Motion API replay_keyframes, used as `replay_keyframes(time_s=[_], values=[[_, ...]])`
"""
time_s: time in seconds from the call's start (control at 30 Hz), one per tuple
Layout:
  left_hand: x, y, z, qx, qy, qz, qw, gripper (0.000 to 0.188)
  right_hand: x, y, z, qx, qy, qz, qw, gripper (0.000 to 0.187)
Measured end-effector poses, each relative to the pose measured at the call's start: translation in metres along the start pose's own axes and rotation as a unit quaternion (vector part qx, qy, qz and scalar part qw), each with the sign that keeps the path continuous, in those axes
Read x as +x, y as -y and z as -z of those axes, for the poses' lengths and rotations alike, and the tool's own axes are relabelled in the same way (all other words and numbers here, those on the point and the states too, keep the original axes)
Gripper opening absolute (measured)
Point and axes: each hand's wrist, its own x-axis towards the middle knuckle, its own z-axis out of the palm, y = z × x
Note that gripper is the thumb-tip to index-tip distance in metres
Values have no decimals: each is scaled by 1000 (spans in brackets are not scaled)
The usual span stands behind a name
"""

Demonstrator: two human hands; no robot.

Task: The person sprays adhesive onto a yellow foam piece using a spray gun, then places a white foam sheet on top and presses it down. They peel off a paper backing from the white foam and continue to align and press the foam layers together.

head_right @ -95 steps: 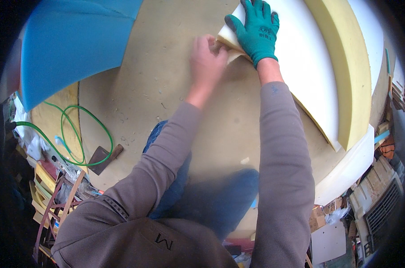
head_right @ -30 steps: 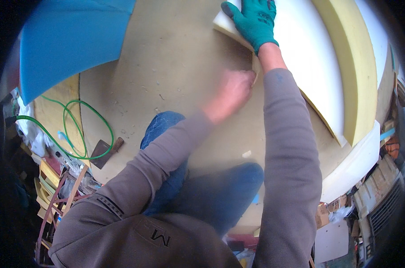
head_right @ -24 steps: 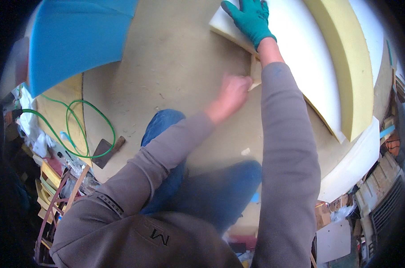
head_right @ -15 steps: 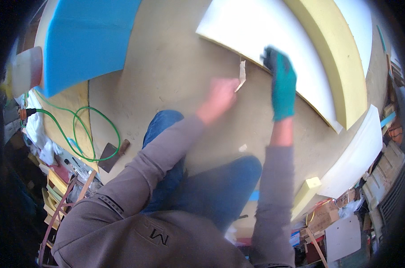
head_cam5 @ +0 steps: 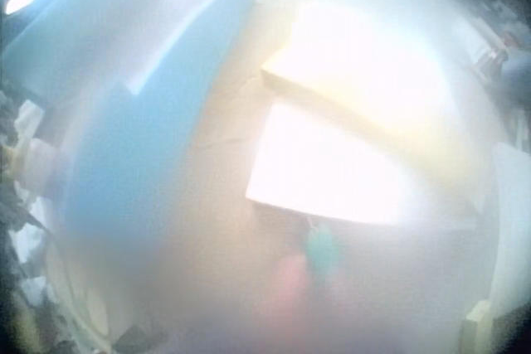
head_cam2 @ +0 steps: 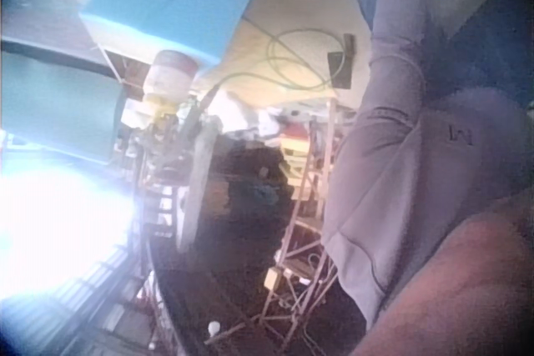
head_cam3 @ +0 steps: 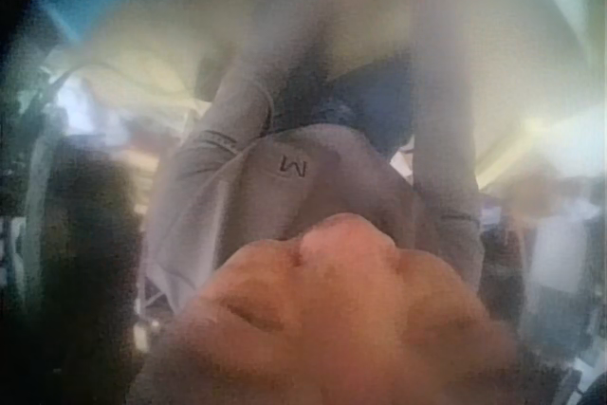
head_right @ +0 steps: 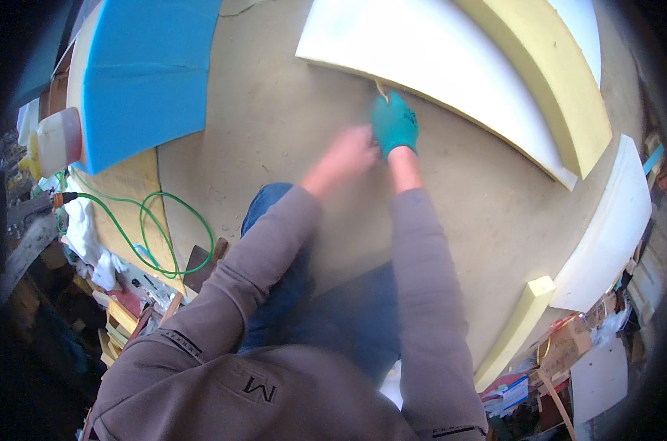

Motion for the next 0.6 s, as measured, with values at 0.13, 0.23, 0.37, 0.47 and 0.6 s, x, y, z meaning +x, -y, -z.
replay_keyframes(time_s=[0.13, 0.23, 0.37, 0.47, 0.6], values=[[5, 10, 38, -160, 27, 39, 986, 44, -3, -6, 0, -84, -26, 39, 995, 39], [36, 10, 48, -227, -170, 3, 959, 40, -8, -8, -7, -80, -44, 53, 994, 38], [62, -6, 26, -247, -317, 3, 916, 28, -11, -10, -10, -34, -42, 60, 997, 37], [59, -15, 16, -209, -367, -26, 906, 19, -8, -13, -7, -34, -18, 50, 998, 36], [62, -21, 14, -114, -412, -86, 900, 8, -5, -15, -5, -46, 0, 44, 998, 42]])
